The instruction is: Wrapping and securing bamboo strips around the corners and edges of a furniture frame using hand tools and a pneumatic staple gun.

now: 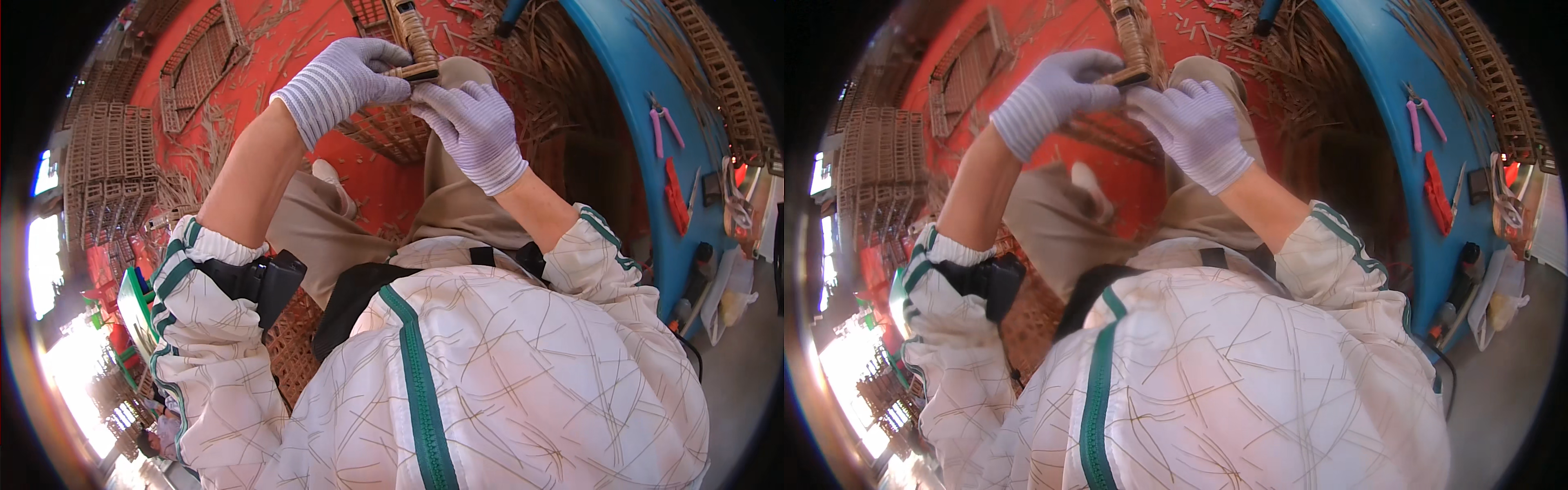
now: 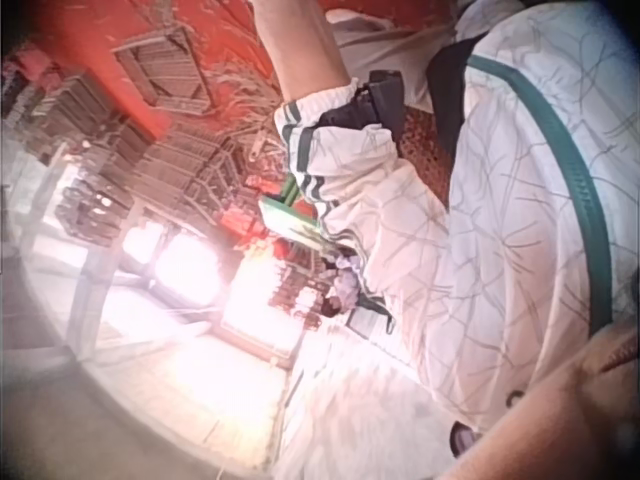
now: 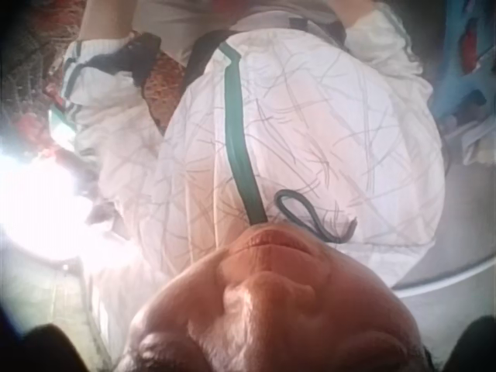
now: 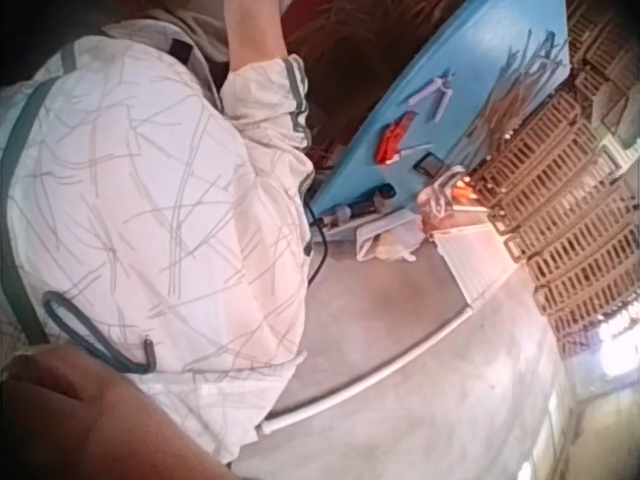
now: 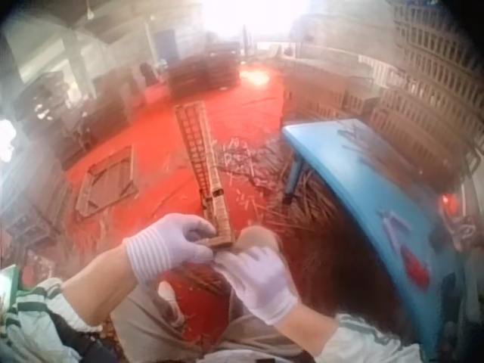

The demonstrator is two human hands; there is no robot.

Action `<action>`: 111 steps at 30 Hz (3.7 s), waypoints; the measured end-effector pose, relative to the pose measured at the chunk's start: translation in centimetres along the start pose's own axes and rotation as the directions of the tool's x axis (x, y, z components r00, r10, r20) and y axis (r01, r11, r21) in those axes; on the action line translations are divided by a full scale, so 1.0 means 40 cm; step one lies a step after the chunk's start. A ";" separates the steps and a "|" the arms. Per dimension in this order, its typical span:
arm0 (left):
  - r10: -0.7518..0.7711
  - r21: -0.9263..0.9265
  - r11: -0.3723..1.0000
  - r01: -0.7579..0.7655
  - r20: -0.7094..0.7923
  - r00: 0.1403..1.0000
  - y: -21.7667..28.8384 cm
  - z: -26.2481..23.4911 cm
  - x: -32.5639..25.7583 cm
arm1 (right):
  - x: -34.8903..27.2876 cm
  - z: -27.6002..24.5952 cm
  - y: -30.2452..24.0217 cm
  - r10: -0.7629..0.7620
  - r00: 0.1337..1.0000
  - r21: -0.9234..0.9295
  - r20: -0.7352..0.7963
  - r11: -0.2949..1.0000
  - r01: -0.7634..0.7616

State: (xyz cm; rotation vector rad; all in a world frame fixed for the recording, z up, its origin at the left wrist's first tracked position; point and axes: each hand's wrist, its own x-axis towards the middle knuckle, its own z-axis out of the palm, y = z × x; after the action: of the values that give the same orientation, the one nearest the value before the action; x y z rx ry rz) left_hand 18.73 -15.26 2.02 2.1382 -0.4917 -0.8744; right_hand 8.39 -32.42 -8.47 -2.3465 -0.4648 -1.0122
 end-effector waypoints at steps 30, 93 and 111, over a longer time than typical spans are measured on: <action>0.285 0.092 0.958 -0.273 -0.157 0.946 -0.072 0.031 0.040 | 0.076 0.021 -0.156 0.801 0.470 0.546 0.370 0.222 -0.808; 0.453 0.199 0.868 -0.455 -0.692 0.562 -0.087 0.086 -0.056 | 0.322 0.023 0.065 -0.197 0.948 -0.207 0.250 0.946 0.251; 0.516 0.539 0.805 -0.247 -0.432 0.739 -0.061 0.096 -0.039 | 0.277 -0.026 0.021 -0.228 0.973 0.125 0.032 0.967 0.222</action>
State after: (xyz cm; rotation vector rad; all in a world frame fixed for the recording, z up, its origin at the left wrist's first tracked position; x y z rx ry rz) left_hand 15.01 -14.74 -1.00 2.4237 -0.8532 0.1615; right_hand 15.51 -32.62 0.11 -2.2489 -0.8032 -1.0018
